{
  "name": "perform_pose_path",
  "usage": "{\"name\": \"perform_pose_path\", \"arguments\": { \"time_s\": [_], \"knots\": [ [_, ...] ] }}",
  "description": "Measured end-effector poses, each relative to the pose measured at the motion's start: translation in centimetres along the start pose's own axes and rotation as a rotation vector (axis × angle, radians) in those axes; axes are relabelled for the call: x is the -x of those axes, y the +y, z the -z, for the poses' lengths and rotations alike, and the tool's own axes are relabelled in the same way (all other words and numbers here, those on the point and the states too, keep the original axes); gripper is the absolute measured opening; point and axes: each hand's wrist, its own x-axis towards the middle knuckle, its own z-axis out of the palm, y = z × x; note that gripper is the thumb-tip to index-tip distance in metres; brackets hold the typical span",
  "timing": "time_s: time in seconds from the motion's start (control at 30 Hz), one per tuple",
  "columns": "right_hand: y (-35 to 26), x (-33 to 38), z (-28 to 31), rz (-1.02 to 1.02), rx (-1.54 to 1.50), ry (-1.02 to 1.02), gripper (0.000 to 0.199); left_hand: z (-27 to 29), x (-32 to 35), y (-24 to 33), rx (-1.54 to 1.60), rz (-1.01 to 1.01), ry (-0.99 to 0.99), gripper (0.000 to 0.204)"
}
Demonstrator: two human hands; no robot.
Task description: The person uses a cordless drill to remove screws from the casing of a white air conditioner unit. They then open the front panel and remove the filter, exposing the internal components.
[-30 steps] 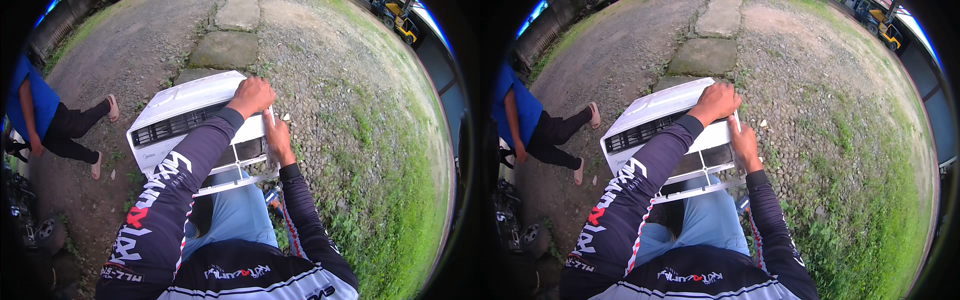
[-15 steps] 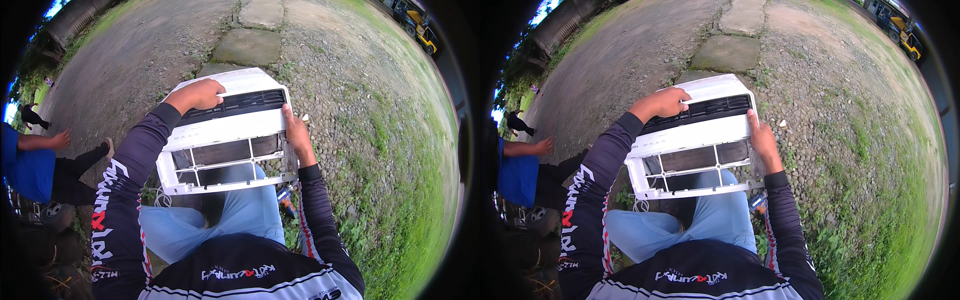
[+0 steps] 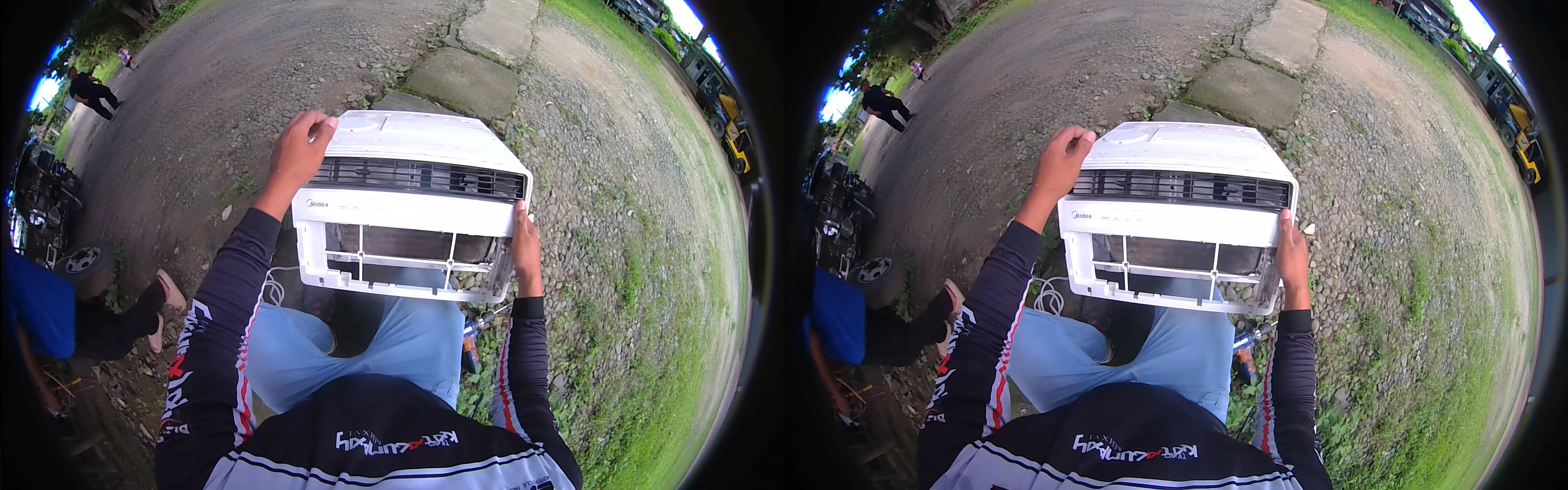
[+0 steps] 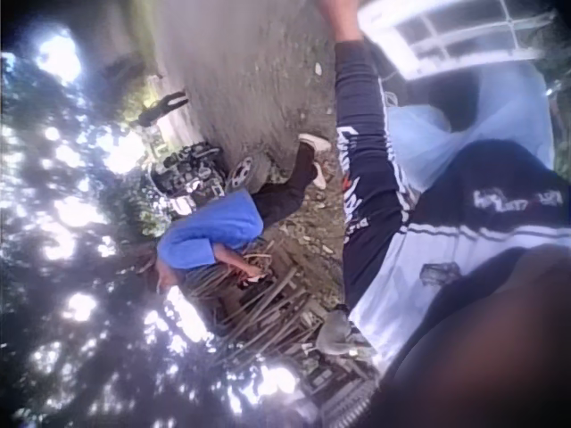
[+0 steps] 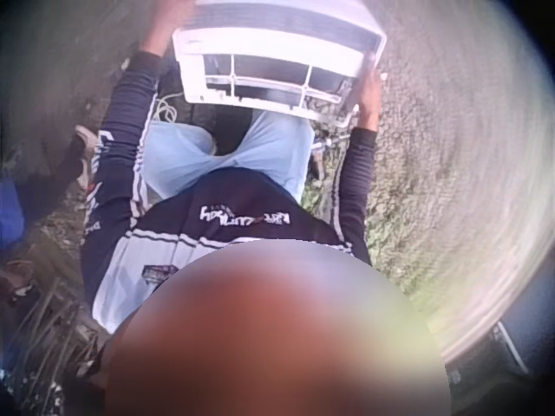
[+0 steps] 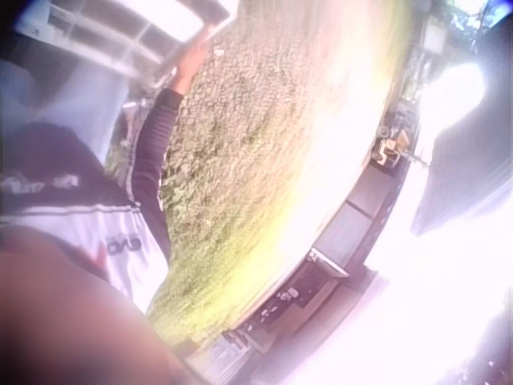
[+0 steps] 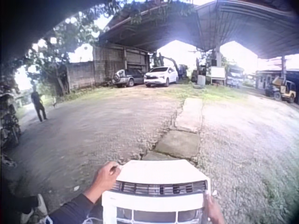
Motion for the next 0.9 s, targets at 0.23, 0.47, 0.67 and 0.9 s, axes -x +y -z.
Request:
{"name": "perform_pose_path", "arguments": {
  "time_s": [0.23,0.47,0.67,0.9],
  "knots": [
    [-1.1,-0.3,1.0,-0.083,0.055,-0.100,0.099,-1.8,8.9,-8.5,0.416,0.608,-0.021,0.081],
    [-0.7,-0.3,-0.3,-0.043,0.019,-0.017,0.097,-3.6,7.5,-7.7,0.334,0.533,0.170,0.081],
    [-1.5,-4.3,4.0,0.006,-0.120,0.136,0.090,-3.9,7.6,-7.3,0.352,0.451,0.260,0.065],
    [0.2,-12.8,0.4,-0.309,-0.776,-0.451,0.069,-3.0,7.3,-6.8,0.238,0.483,0.127,0.076]
  ]
}}
